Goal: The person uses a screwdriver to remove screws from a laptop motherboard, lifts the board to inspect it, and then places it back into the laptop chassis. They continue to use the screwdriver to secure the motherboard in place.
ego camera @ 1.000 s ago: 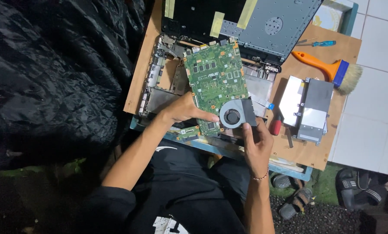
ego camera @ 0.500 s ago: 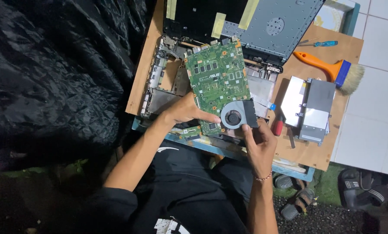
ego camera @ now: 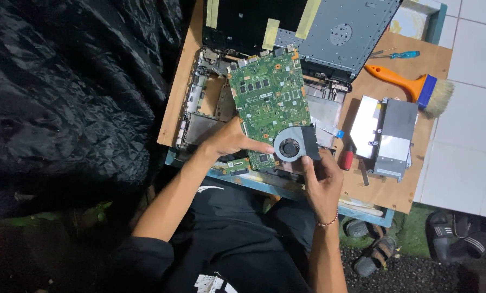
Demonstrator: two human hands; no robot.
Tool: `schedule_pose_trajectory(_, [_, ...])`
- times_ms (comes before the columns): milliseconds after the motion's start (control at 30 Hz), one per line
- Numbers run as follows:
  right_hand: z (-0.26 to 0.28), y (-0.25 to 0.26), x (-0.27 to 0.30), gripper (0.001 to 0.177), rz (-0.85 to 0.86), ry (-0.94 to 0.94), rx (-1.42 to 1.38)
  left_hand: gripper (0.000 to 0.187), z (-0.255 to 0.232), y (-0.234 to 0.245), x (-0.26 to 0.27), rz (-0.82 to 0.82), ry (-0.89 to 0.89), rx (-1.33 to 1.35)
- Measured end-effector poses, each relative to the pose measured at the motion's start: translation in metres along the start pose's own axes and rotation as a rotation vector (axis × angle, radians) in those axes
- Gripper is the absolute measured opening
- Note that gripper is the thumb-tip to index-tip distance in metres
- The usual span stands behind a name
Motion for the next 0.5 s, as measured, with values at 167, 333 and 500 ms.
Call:
schedule_pose_trajectory(167, [0.001,-0.001,0.000,0.009,0.003,0.017,0.009,0.109,0.002,0.001,0.001,0.002,0.001,-0.035])
schedule_pose_trajectory(333, [0.014,-0.002,-0.002,0.009,0.008,0.027,0.073,0.111,-0.001,-0.004,-0.002,0.006,0.001,-0.071])
schedule_pose_trajectory(500, [0.011,-0.001,-0.001,0.007,-0.001,0.026,0.072,0.095,-0.017,-0.007,0.000,-0.048,-0.062,-0.024])
Point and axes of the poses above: each hand's wrist, its own x-axis away from the middle knuckle, its own y-axis out of the back of the hand, z = x × y, the point moved 10 cm from there along -x, towards the middle knuckle, and after that the axes turned 12 degrees about x, right-handed, at the moved point
